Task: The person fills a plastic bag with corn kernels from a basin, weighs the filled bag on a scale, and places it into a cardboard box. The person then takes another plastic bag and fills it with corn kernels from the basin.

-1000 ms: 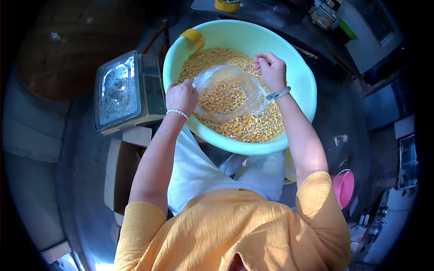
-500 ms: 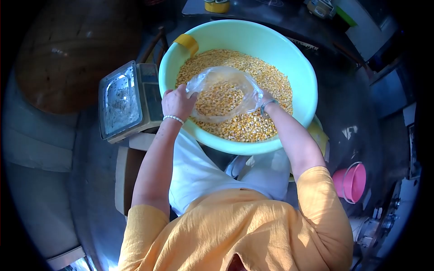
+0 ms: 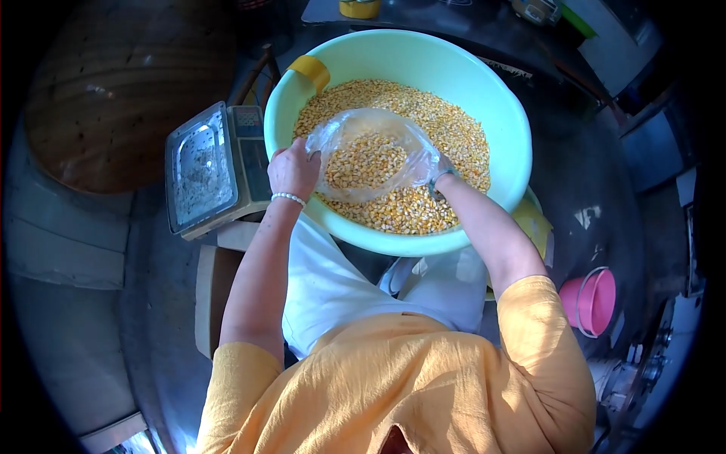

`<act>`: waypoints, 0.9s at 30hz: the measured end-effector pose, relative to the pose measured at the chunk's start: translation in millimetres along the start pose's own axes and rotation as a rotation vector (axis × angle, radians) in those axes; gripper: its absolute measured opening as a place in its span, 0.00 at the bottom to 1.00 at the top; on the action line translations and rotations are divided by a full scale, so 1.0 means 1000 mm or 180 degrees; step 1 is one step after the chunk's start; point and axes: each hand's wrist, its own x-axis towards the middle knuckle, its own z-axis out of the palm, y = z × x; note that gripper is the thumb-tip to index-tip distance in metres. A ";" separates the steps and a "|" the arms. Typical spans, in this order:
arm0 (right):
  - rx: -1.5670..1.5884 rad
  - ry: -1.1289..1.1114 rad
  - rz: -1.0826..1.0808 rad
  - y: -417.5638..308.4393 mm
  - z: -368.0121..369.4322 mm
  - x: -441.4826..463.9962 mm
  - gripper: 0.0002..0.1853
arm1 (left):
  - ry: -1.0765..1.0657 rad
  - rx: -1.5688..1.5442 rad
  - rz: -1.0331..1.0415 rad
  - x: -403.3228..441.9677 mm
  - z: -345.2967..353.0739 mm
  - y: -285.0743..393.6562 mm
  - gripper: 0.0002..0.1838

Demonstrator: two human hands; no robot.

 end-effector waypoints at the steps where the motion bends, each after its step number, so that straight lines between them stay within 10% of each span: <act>1: 0.0218 -0.0030 -0.0039 -0.005 -0.005 -0.006 0.18 | 0.0013 0.0042 0.0018 0.000 0.001 0.000 0.11; 17: 0.2084 0.0382 0.0008 0.038 -0.026 0.037 0.12 | 0.0059 -0.0142 0.0148 -0.002 -0.003 -0.003 0.09; 27: 0.2300 -0.0492 -0.0637 -0.153 -0.103 -0.069 0.12 | -0.0118 -0.0199 0.0220 0.000 -0.004 -0.004 0.08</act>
